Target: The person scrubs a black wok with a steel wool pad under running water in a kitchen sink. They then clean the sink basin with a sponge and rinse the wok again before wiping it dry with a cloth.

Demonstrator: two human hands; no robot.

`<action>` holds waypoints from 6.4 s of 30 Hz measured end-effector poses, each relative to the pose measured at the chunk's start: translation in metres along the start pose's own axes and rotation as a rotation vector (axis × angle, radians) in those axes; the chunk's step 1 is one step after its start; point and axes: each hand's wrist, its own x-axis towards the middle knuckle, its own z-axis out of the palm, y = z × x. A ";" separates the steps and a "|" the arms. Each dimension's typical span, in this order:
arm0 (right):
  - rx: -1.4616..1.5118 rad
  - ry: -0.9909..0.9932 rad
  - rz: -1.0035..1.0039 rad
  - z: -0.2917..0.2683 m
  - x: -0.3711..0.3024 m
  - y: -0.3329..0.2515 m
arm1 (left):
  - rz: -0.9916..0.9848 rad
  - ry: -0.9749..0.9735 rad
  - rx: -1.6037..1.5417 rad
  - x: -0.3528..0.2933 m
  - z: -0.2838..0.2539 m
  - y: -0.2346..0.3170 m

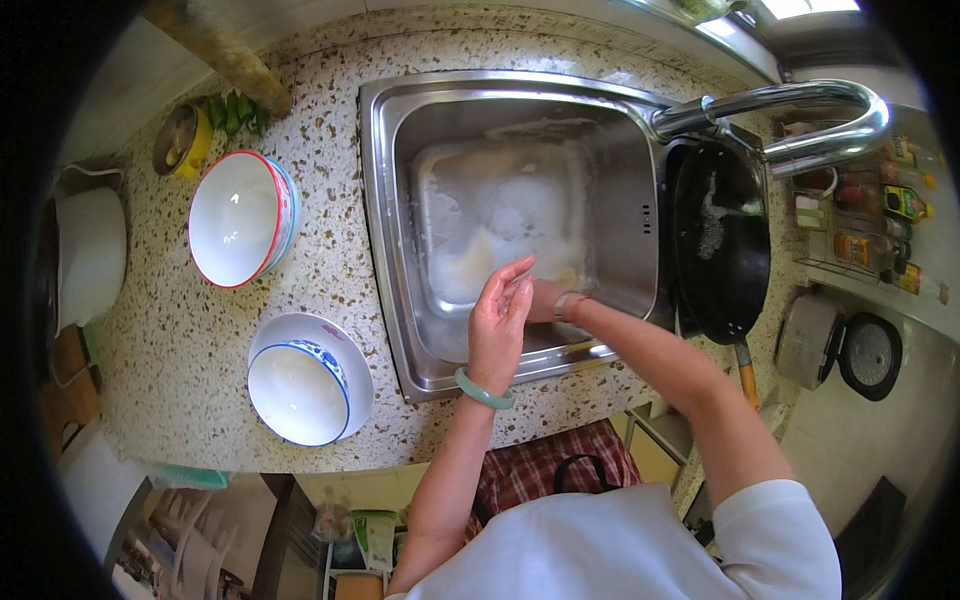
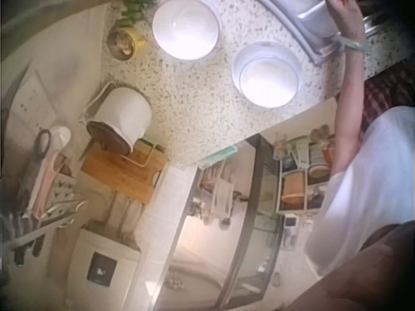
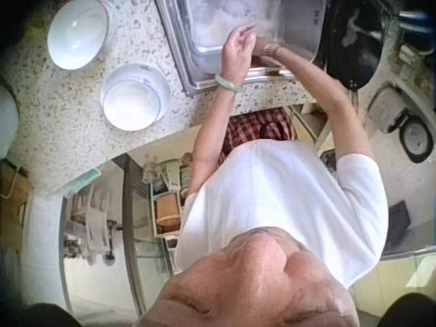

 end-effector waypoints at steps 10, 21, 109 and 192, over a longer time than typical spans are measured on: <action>-0.069 0.164 -0.193 0.026 0.071 0.030 | -0.088 0.023 0.138 -0.008 -0.023 -0.015; 0.330 0.062 -0.254 0.036 0.028 -0.031 | 0.267 -0.006 0.705 -0.034 0.009 -0.017; 0.120 0.940 -0.399 -0.049 0.068 0.050 | 0.025 -0.194 0.829 -0.015 -0.019 -0.004; -0.191 0.226 -0.159 0.044 0.062 0.049 | 0.104 -0.173 0.721 -0.047 -0.031 0.013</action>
